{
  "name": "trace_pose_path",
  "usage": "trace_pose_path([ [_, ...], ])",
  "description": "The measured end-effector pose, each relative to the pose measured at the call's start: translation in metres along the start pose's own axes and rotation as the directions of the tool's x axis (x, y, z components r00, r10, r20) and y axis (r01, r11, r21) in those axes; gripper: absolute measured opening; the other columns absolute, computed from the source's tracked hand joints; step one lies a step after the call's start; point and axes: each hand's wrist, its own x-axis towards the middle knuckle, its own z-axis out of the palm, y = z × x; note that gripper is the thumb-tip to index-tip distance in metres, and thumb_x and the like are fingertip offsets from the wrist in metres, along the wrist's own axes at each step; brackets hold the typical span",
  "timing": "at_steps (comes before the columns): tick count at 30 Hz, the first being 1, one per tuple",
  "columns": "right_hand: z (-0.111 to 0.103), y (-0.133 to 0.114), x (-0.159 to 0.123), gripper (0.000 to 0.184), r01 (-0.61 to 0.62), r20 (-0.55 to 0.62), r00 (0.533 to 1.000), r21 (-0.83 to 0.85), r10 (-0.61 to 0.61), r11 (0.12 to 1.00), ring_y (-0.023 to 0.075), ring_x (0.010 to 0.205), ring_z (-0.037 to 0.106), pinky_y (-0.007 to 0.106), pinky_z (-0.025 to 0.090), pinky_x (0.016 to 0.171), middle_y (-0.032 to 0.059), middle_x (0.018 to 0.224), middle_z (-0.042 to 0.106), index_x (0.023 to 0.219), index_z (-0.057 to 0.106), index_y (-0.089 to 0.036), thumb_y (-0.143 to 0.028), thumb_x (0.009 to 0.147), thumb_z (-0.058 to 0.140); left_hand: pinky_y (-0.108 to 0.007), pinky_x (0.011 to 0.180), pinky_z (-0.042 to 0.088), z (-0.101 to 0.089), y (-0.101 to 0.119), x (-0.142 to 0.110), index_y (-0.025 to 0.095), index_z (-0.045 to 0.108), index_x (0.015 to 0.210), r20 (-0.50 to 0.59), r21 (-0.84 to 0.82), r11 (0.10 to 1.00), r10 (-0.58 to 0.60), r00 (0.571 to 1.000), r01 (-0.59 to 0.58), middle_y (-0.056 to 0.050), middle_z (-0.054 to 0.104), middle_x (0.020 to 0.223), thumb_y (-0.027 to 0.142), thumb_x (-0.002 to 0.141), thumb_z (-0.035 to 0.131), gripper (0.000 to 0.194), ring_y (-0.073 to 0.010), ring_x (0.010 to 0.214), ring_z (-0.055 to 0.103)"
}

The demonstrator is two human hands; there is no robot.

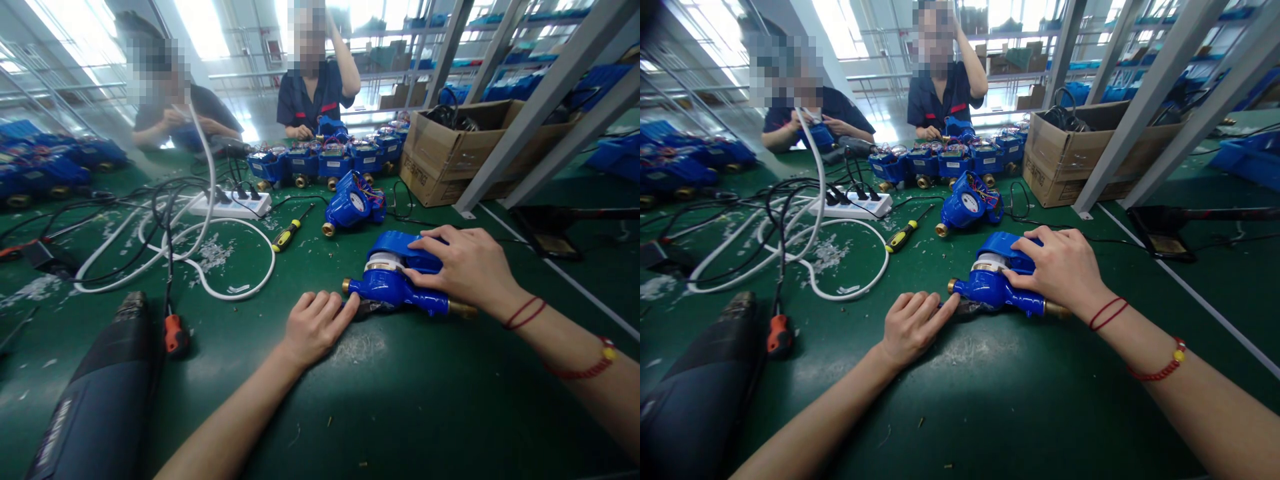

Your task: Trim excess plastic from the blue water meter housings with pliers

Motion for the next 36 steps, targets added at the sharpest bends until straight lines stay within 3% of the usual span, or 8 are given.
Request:
trace_pose_path([
  [3, 0.0, 0.003, 0.003, 0.037, -0.02, 0.003, 1.0, -0.012, 0.02, 1.0, 0.0273, 0.084, 0.053, 0.039, 0.034, 0.074, 0.009, 0.099, 0.056, 0.099, 0.063, -0.02, -0.052, 0.082, 0.054, -0.03, 0.066, 0.035, -0.01, 0.007, 0.0, 0.019, 0.052, 0.118, -0.01, -0.03, 0.981, 0.189, 0.982, -0.189, -0.002, 0.06, 0.086, 0.023, 0.087, 0.052, 0.031, -0.0137, 0.077, 0.052],
  [5, 0.002, 0.005, 0.004, 0.036, -0.037, 0.011, 0.999, -0.036, 0.038, 0.999, 0.0276, 0.083, 0.053, 0.039, 0.034, 0.073, 0.0086, 0.096, 0.056, 0.098, 0.063, -0.021, -0.052, 0.083, 0.053, -0.03, 0.07, 0.036, -0.014, 0.012, -0.003, 0.02, 0.052, 0.119, -0.029, -0.055, 0.968, 0.245, 0.969, -0.246, -0.002, 0.06, 0.09, 0.025, 0.086, 0.053, 0.033, -0.0141, 0.081, 0.053],
  [8, 0.005, 0.006, 0.005, 0.039, -0.031, 0.016, 0.999, -0.049, 0.032, 0.998, 0.0294, 0.087, 0.052, 0.04, 0.034, 0.074, 0.01, 0.098, 0.055, 0.101, 0.062, -0.02, -0.053, 0.083, 0.052, -0.033, 0.075, 0.036, -0.013, 0.014, -0.009, 0.024, 0.052, 0.119, -0.058, -0.043, 0.997, 0.06, 0.997, -0.062, -0.002, 0.06, 0.093, 0.022, 0.085, 0.055, 0.035, -0.0162, 0.085, 0.053],
  [11, 0.007, 0.004, 0.004, 0.038, -0.033, -0.005, 0.999, -0.032, 0.033, 0.999, 0.03, 0.09, 0.051, 0.041, 0.034, 0.077, 0.011, 0.102, 0.054, 0.102, 0.062, -0.019, -0.05, 0.082, 0.054, -0.038, 0.08, 0.034, -0.004, 0.007, -0.009, 0.025, 0.054, 0.117, -0.041, -0.021, 0.986, -0.165, 0.985, 0.164, -0.006, 0.059, 0.098, 0.018, 0.084, 0.052, 0.034, -0.0202, 0.091, 0.052],
  [15, 0.009, 0.003, 0.002, 0.036, -0.04, -0.018, 0.999, -0.023, 0.04, 0.999, 0.0302, 0.091, 0.051, 0.042, 0.033, 0.08, 0.0109, 0.103, 0.053, 0.101, 0.062, -0.019, -0.048, 0.082, 0.054, -0.04, 0.081, 0.033, 0.005, -0.002, 0.0, 0.023, 0.054, 0.117, -0.007, 0.041, 0.966, -0.254, 0.967, 0.254, -0.009, 0.057, 0.102, 0.016, 0.084, 0.048, 0.034, -0.0229, 0.097, 0.05],
  [29, 0.009, 0.003, 0.001, 0.034, -0.054, -0.004, 0.999, -0.018, 0.054, 0.998, 0.03, 0.095, 0.049, 0.043, 0.032, 0.083, 0.0109, 0.104, 0.051, 0.101, 0.059, -0.02, -0.047, 0.083, 0.053, -0.039, 0.084, 0.034, 0.017, -0.01, 0.015, 0.025, 0.052, 0.116, -0.002, 0.086, 0.989, -0.122, 0.993, 0.121, -0.006, 0.059, 0.105, 0.015, 0.087, 0.047, 0.031, -0.021, 0.099, 0.051],
  [36, 0.01, 0.002, 0.001, 0.035, -0.054, -0.008, 0.999, -0.003, 0.053, 0.999, 0.0297, 0.094, 0.049, 0.043, 0.032, 0.083, 0.0108, 0.102, 0.051, 0.101, 0.06, -0.019, -0.048, 0.083, 0.053, -0.036, 0.083, 0.034, 0.025, -0.026, 0.022, 0.028, 0.051, 0.113, -0.015, 0.117, 0.993, -0.003, 1.0, 0.005, -0.003, 0.059, 0.101, 0.02, 0.088, 0.048, 0.026, -0.019, 0.095, 0.05],
])
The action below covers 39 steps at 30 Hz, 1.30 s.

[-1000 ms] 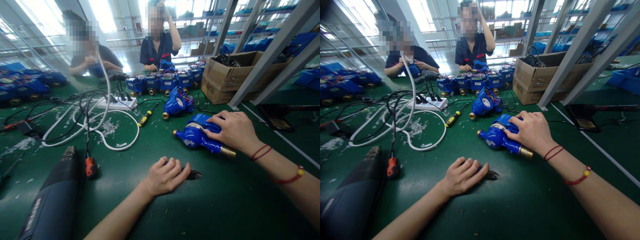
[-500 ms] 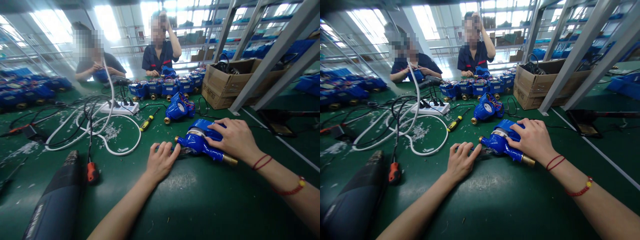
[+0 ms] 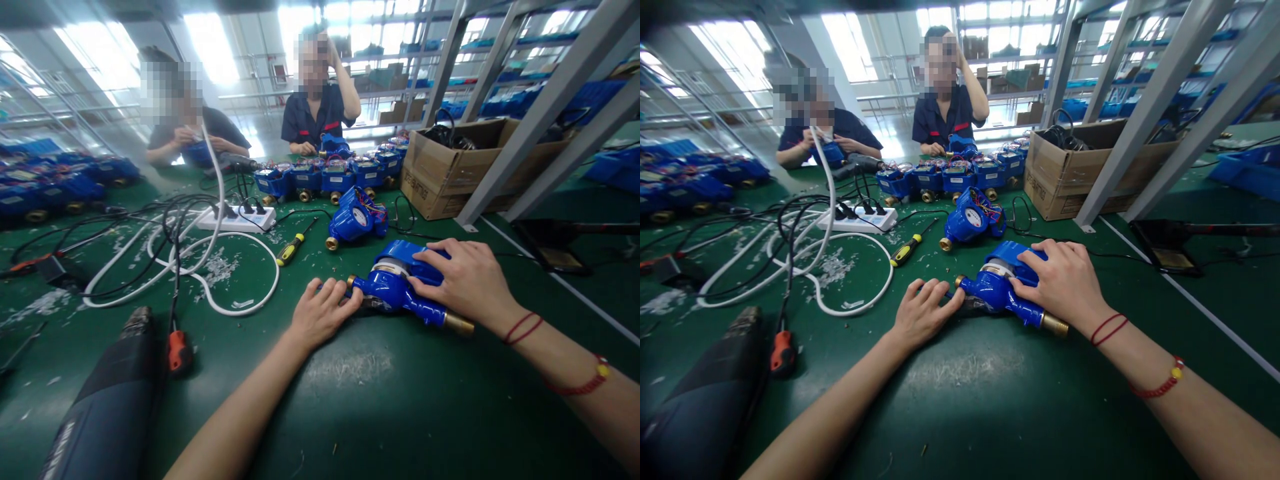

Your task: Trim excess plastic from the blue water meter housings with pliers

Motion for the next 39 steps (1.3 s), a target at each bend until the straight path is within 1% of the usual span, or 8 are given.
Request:
trace_pose_path([
  [4, 0.0, -0.001, 0.0, 0.035, 0.001, -0.008, 1.0, -0.005, -0.001, 1.0, 0.0296, 0.094, 0.048, 0.043, 0.032, 0.083, 0.011, 0.103, 0.051, 0.101, 0.061, -0.019, -0.047, 0.083, 0.052, -0.034, 0.077, 0.035, 0.008, -0.006, 0.004, 0.028, 0.05, 0.111, -0.018, -0.011, 0.999, 0.046, 0.999, -0.046, -0.001, 0.058, 0.091, 0.021, 0.087, 0.05, 0.026, -0.0165, 0.084, 0.051],
  [8, 0.002, 0.0, 0.001, 0.035, -0.007, -0.009, 1.0, -0.011, 0.007, 1.0, 0.0293, 0.095, 0.048, 0.042, 0.031, 0.083, 0.0108, 0.103, 0.051, 0.101, 0.061, -0.019, -0.048, 0.082, 0.053, -0.031, 0.067, 0.033, 0.01, -0.007, 0.005, 0.026, 0.052, 0.107, -0.027, -0.044, 0.997, 0.069, 0.997, -0.07, 0.0, 0.057, 0.08, 0.021, 0.086, 0.052, 0.022, -0.0151, 0.072, 0.049],
  [17, 0.002, -0.004, 0.0, 0.033, -0.065, 0.012, 0.998, -0.025, 0.065, 0.998, 0.0292, 0.095, 0.047, 0.041, 0.03, 0.083, 0.0097, 0.106, 0.05, 0.101, 0.06, -0.02, -0.047, 0.082, 0.054, -0.029, 0.061, 0.03, 0.01, -0.006, 0.003, 0.022, 0.054, 0.102, -0.09, -0.072, 0.994, 0.07, 0.994, -0.076, 0.001, 0.056, 0.072, 0.017, 0.083, 0.056, 0.02, -0.0136, 0.064, 0.045],
  [28, -0.001, -0.006, 0.001, 0.033, -0.091, 0.052, 0.994, -0.022, 0.092, 0.996, 0.027, 0.094, 0.048, 0.041, 0.027, 0.082, 0.0082, 0.108, 0.049, 0.104, 0.058, -0.024, -0.049, 0.083, 0.056, -0.029, 0.062, 0.033, 0.01, -0.006, 0.002, 0.023, 0.055, 0.103, -0.157, -0.089, 0.99, 0.094, 0.983, -0.108, 0.001, 0.057, 0.074, 0.013, 0.081, 0.056, 0.024, -0.0127, 0.066, 0.05],
  [31, -0.001, -0.005, 0.002, 0.031, -0.092, 0.049, 0.994, -0.025, 0.093, 0.995, 0.0261, 0.092, 0.048, 0.041, 0.027, 0.082, 0.0075, 0.107, 0.05, 0.103, 0.059, -0.025, -0.048, 0.083, 0.057, -0.029, 0.063, 0.033, 0.006, -0.004, 0.001, 0.022, 0.056, 0.1, -0.189, -0.096, 0.986, 0.119, 0.975, -0.139, 0.0, 0.058, 0.075, 0.013, 0.078, 0.06, 0.024, -0.0139, 0.068, 0.05],
  [35, 0.001, -0.003, 0.009, 0.029, -0.116, 0.03, 0.993, -0.057, 0.118, 0.992, 0.0257, 0.088, 0.049, 0.04, 0.027, 0.08, 0.007, 0.099, 0.052, 0.096, 0.06, -0.024, -0.049, 0.085, 0.052, -0.029, 0.067, 0.035, -0.005, 0.003, -0.006, 0.027, 0.058, 0.096, -0.208, -0.119, 0.968, 0.195, 0.958, -0.223, 0.003, 0.058, 0.076, 0.016, 0.077, 0.063, 0.022, -0.0131, 0.071, 0.05],
  [37, 0.003, -0.003, 0.011, 0.032, -0.13, 0.016, 0.991, -0.067, 0.131, 0.989, 0.027, 0.088, 0.048, 0.041, 0.027, 0.079, 0.0078, 0.097, 0.052, 0.094, 0.061, -0.023, -0.051, 0.086, 0.049, -0.03, 0.07, 0.035, -0.009, 0.005, -0.012, 0.027, 0.058, 0.096, -0.216, -0.121, 0.972, 0.173, 0.961, -0.202, 0.002, 0.058, 0.078, 0.015, 0.076, 0.063, 0.024, -0.0142, 0.075, 0.051],
  [39, 0.005, -0.003, 0.012, 0.032, -0.134, -0.001, 0.991, -0.068, 0.134, 0.989, 0.0279, 0.089, 0.048, 0.042, 0.027, 0.08, 0.0089, 0.099, 0.052, 0.096, 0.061, -0.022, -0.05, 0.086, 0.049, -0.032, 0.072, 0.034, -0.01, 0.004, -0.016, 0.026, 0.058, 0.097, -0.213, -0.132, 0.981, 0.115, 0.97, -0.145, 0.0, 0.058, 0.079, 0.013, 0.076, 0.063, 0.025, -0.0159, 0.078, 0.051],
])
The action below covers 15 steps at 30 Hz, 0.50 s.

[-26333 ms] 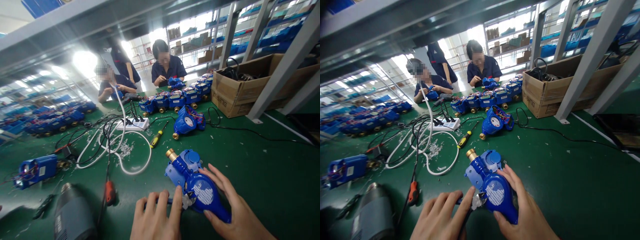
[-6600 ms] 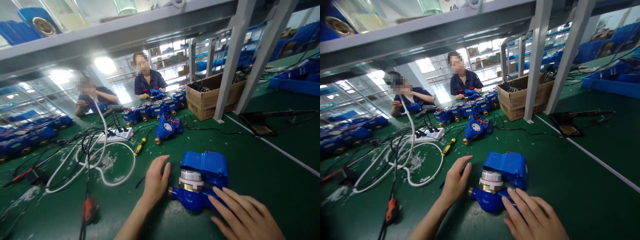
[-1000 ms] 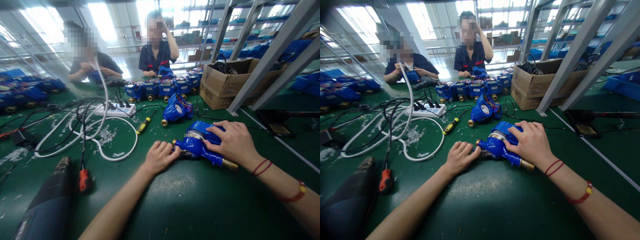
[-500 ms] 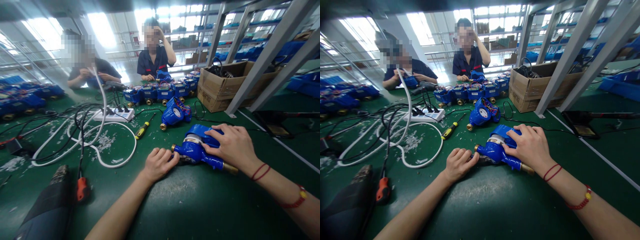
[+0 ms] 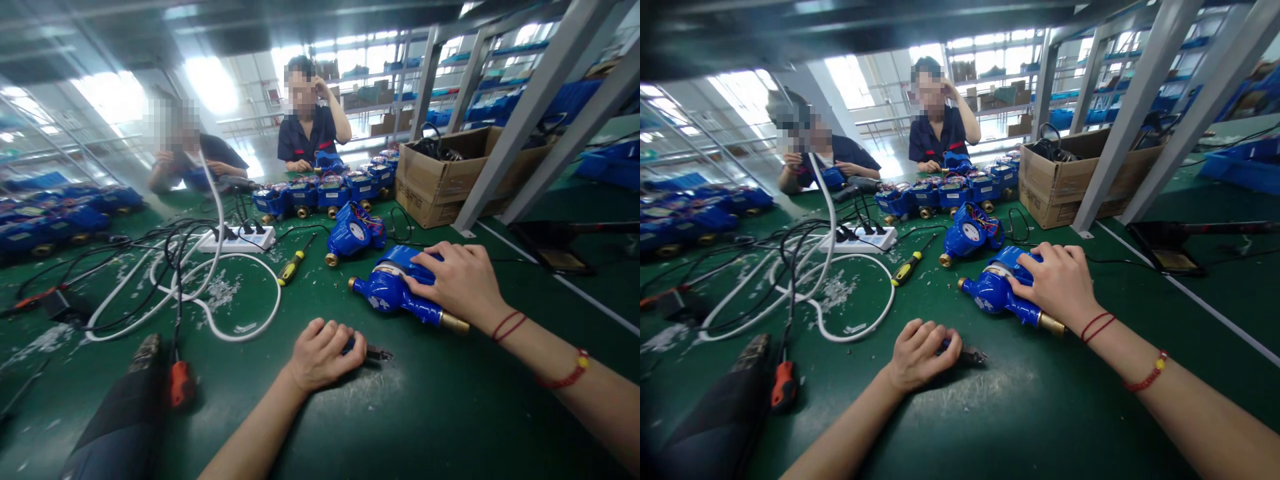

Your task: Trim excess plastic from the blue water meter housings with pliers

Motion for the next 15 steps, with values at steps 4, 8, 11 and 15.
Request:
trace_pose_path([
  [4, 0.002, 0.0, -0.001, 0.034, 0.008, -0.022, 1.0, 0.0, -0.008, 1.0, 0.028, 0.09, 0.047, 0.042, 0.027, 0.081, 0.0103, 0.105, 0.051, 0.102, 0.059, -0.02, -0.048, 0.085, 0.051, -0.035, 0.074, 0.033, 0.001, -0.005, -0.004, 0.024, 0.057, 0.099, 0.059, -0.051, 0.985, -0.161, 0.985, 0.164, -0.004, 0.058, 0.084, 0.014, 0.08, 0.056, 0.021, -0.0183, 0.08, 0.049],
  [8, 0.004, 0.0, -0.003, 0.036, 0.021, -0.022, 1.0, -0.002, -0.021, 1.0, 0.0286, 0.091, 0.047, 0.043, 0.028, 0.081, 0.0112, 0.107, 0.051, 0.105, 0.059, -0.02, -0.049, 0.085, 0.051, -0.037, 0.073, 0.033, 0.003, -0.008, -0.001, 0.02, 0.056, 0.102, 0.19, -0.167, 0.895, -0.382, 0.904, 0.414, -0.008, 0.056, 0.088, 0.015, 0.08, 0.05, 0.023, -0.0217, 0.081, 0.047],
  [11, 0.005, 0.001, -0.003, 0.037, 0.029, -0.021, 0.999, -0.006, -0.03, 1.0, 0.0295, 0.093, 0.048, 0.043, 0.03, 0.081, 0.0119, 0.108, 0.051, 0.106, 0.059, -0.019, -0.049, 0.085, 0.052, -0.037, 0.072, 0.035, 0.003, -0.008, 0.003, 0.018, 0.053, 0.104, 0.286, -0.287, 0.744, -0.534, 0.796, 0.603, -0.008, 0.054, 0.09, 0.015, 0.078, 0.05, 0.027, -0.0231, 0.084, 0.047],
  [15, 0.002, 0.002, -0.002, 0.038, 0.05, -0.024, 0.998, -0.018, -0.05, 0.999, 0.0301, 0.093, 0.049, 0.043, 0.033, 0.08, 0.0124, 0.108, 0.053, 0.107, 0.06, -0.018, -0.049, 0.085, 0.051, -0.034, 0.076, 0.039, 0.0, -0.012, 0.006, 0.018, 0.05, 0.104, 0.366, -0.473, 0.473, -0.662, 0.654, 0.744, -0.006, 0.054, 0.093, 0.016, 0.083, 0.043, 0.022, -0.0202, 0.087, 0.049],
])
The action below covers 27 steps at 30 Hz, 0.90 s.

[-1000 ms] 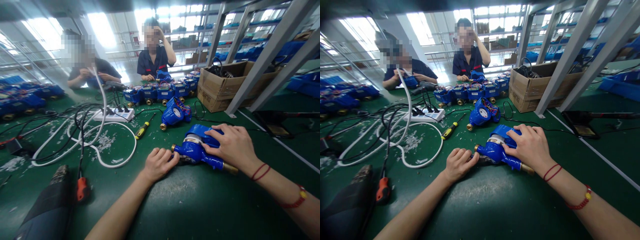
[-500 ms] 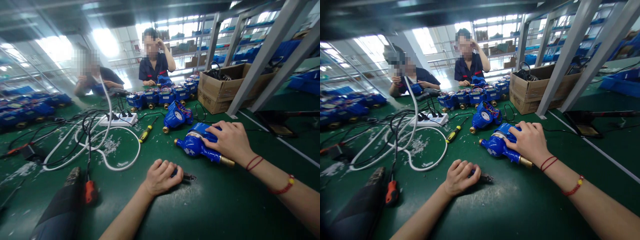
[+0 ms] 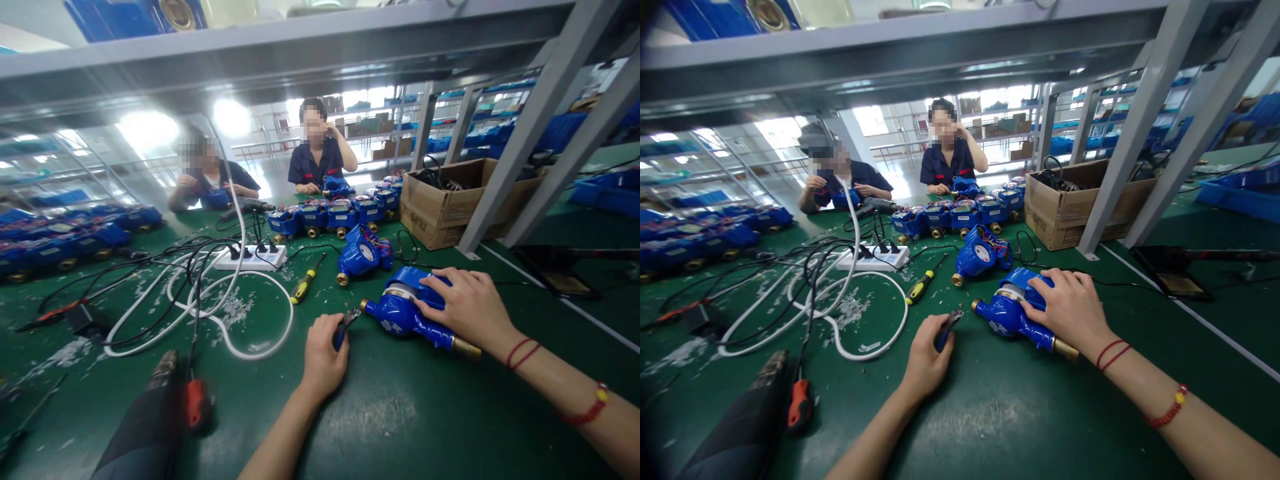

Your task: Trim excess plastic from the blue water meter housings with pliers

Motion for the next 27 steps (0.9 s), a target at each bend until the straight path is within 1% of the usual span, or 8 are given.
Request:
trace_pose_path([
  [5, -0.01, -0.005, 0.0, 0.04, 0.047, -0.022, 0.999, -0.029, -0.048, 0.998, 0.0335, 0.108, 0.045, 0.05, 0.031, 0.089, 0.0162, 0.112, 0.054, 0.109, 0.059, -0.014, -0.047, 0.087, 0.05, -0.027, 0.07, 0.04, -0.007, -0.003, 0.004, 0.019, 0.05, 0.1, 0.029, -0.303, 0.936, -0.178, 0.984, 0.178, 0.0, 0.051, 0.082, 0.025, 0.088, 0.043, 0.015, -0.0146, 0.074, 0.05],
  [8, -0.01, -0.018, -0.006, 0.056, 0.128, -0.035, 0.991, -0.042, -0.13, 0.991, 0.0353, 0.124, 0.028, 0.055, 0.022, 0.098, 0.0208, 0.128, 0.044, 0.12, 0.053, -0.009, -0.053, 0.086, 0.05, -0.025, 0.066, 0.037, -0.008, -0.005, 0.004, 0.018, 0.051, 0.098, 0.042, -0.417, 0.877, -0.242, 0.969, 0.237, 0.002, 0.047, 0.076, 0.028, 0.086, 0.047, 0.016, -0.0136, 0.069, 0.046],
  [11, -0.004, -0.035, -0.012, 0.073, 0.26, -0.027, 0.965, 0.006, -0.26, 0.965, 0.0313, 0.129, 0.021, 0.052, 0.019, 0.103, 0.0176, 0.136, 0.036, 0.129, 0.045, -0.013, -0.062, 0.077, 0.059, -0.025, 0.068, 0.035, -0.007, -0.006, 0.005, 0.018, 0.053, 0.097, 0.057, -0.512, 0.815, -0.282, 0.958, 0.27, 0.002, 0.048, 0.078, 0.027, 0.083, 0.052, 0.016, -0.014, 0.072, 0.044],
  [14, 0.003, -0.048, -0.012, 0.071, 0.368, 0.005, 0.93, 0.004, -0.368, 0.93, 0.0298, 0.127, 0.027, 0.051, 0.024, 0.102, 0.0146, 0.136, 0.037, 0.133, 0.038, -0.018, -0.04, 0.074, 0.069, -0.025, 0.067, 0.032, -0.009, -0.006, 0.006, 0.017, 0.055, 0.095, 0.089, -0.609, 0.734, -0.315, 0.945, 0.302, 0.002, 0.047, 0.076, 0.024, 0.08, 0.057, 0.017, -0.0133, 0.071, 0.041],
  [17, 0.009, -0.054, -0.003, 0.066, 0.42, 0.029, 0.907, -0.045, -0.419, 0.906, 0.0319, 0.119, 0.039, 0.054, 0.032, 0.097, 0.0154, 0.13, 0.045, 0.135, 0.035, -0.02, -0.012, 0.074, 0.06, -0.024, 0.065, 0.031, -0.012, -0.006, 0.007, 0.017, 0.055, 0.096, 0.158, -0.726, 0.599, -0.333, 0.929, 0.338, 0.002, 0.046, 0.074, 0.022, 0.078, 0.058, 0.019, -0.0118, 0.068, 0.039],
  [19, 0.013, -0.056, 0.004, 0.063, 0.466, 0.016, 0.885, -0.061, -0.466, 0.883, 0.0338, 0.114, 0.045, 0.057, 0.036, 0.093, 0.016, 0.126, 0.049, 0.132, 0.039, -0.02, -0.005, 0.072, 0.053, -0.024, 0.065, 0.033, -0.014, -0.006, 0.007, 0.017, 0.052, 0.1, 0.235, -0.804, 0.467, -0.32, 0.918, 0.369, 0.0, 0.047, 0.077, 0.021, 0.078, 0.055, 0.023, -0.0116, 0.068, 0.041],
  [23, 0.021, -0.06, 0.016, 0.053, 0.517, -0.01, 0.855, -0.064, -0.518, 0.854, 0.031, 0.109, 0.05, 0.054, 0.038, 0.094, 0.0144, 0.119, 0.054, 0.123, 0.049, -0.017, -0.003, 0.072, 0.049, -0.027, 0.068, 0.039, -0.015, -0.01, 0.006, 0.016, 0.05, 0.104, 0.352, -0.884, 0.221, -0.266, 0.897, 0.412, -0.003, 0.05, 0.082, 0.018, 0.074, 0.052, 0.03, -0.0134, 0.072, 0.048],
  [27, 0.021, -0.061, 0.021, 0.049, 0.531, 0.008, 0.846, -0.076, -0.532, 0.844, 0.0273, 0.103, 0.053, 0.049, 0.034, 0.099, 0.011, 0.113, 0.059, 0.118, 0.053, -0.017, -0.011, 0.07, 0.06, -0.028, 0.066, 0.039, -0.012, -0.017, 0.006, 0.016, 0.05, 0.103, 0.383, -0.904, 0.098, -0.249, 0.89, 0.416, -0.004, 0.051, 0.081, 0.019, 0.072, 0.055, 0.031, -0.0136, 0.071, 0.049],
])
